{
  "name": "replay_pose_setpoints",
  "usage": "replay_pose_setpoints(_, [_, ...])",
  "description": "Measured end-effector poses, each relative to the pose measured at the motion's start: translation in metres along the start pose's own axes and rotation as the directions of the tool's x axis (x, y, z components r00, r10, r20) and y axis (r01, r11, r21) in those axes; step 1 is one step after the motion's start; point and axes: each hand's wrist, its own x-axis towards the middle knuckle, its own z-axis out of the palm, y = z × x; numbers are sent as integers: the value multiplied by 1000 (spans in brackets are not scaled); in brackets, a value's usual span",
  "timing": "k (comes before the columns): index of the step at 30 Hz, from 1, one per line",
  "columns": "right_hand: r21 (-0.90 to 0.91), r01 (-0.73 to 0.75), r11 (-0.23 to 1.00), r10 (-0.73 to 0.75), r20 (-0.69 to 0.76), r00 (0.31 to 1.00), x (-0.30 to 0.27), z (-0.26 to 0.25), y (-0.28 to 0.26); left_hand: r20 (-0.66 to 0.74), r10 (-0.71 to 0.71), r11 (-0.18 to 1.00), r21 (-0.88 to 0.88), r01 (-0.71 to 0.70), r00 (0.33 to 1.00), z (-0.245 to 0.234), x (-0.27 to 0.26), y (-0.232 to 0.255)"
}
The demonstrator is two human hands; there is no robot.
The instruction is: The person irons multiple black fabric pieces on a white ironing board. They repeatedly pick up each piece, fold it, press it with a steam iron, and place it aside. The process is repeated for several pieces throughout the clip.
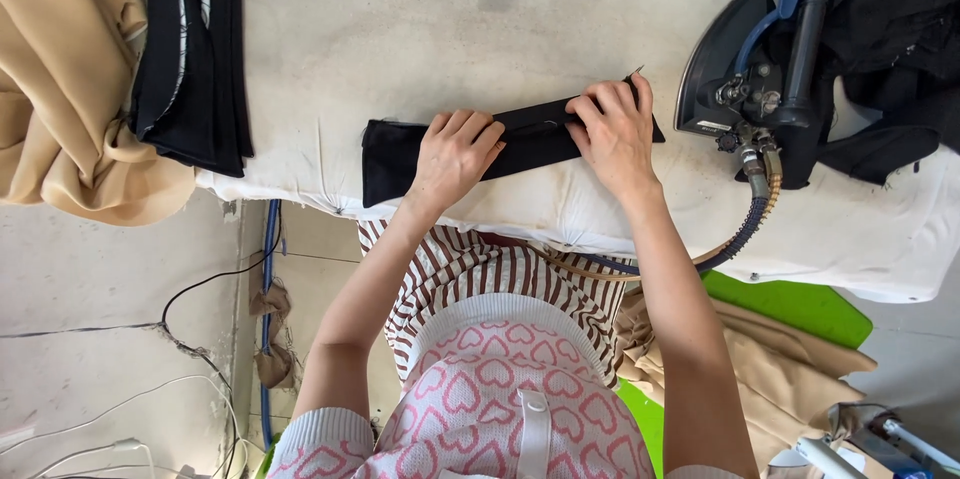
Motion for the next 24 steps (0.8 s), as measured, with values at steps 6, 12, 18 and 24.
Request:
replay_pose_setpoints(6, [27, -46, 999, 45, 10, 999, -5, 0, -5, 4, -66, 998, -22, 66, 998, 4, 0, 6])
replay_pose_setpoints(12, [32, -55, 998, 56, -41, 998, -15, 11, -9, 12, -105, 994, -36, 105, 994, 8, 2, 15])
replay_pose_setpoints(18, [60, -76, 995, 83, -112, 990, -20, 19, -18, 40, -250, 961, -109, 253, 967, 1, 13, 19])
replay_pose_setpoints(24, [67, -57, 996, 66, -127, 990, -20, 23, -24, 84, -348, 917, -179, 358, 934, 7, 13, 17])
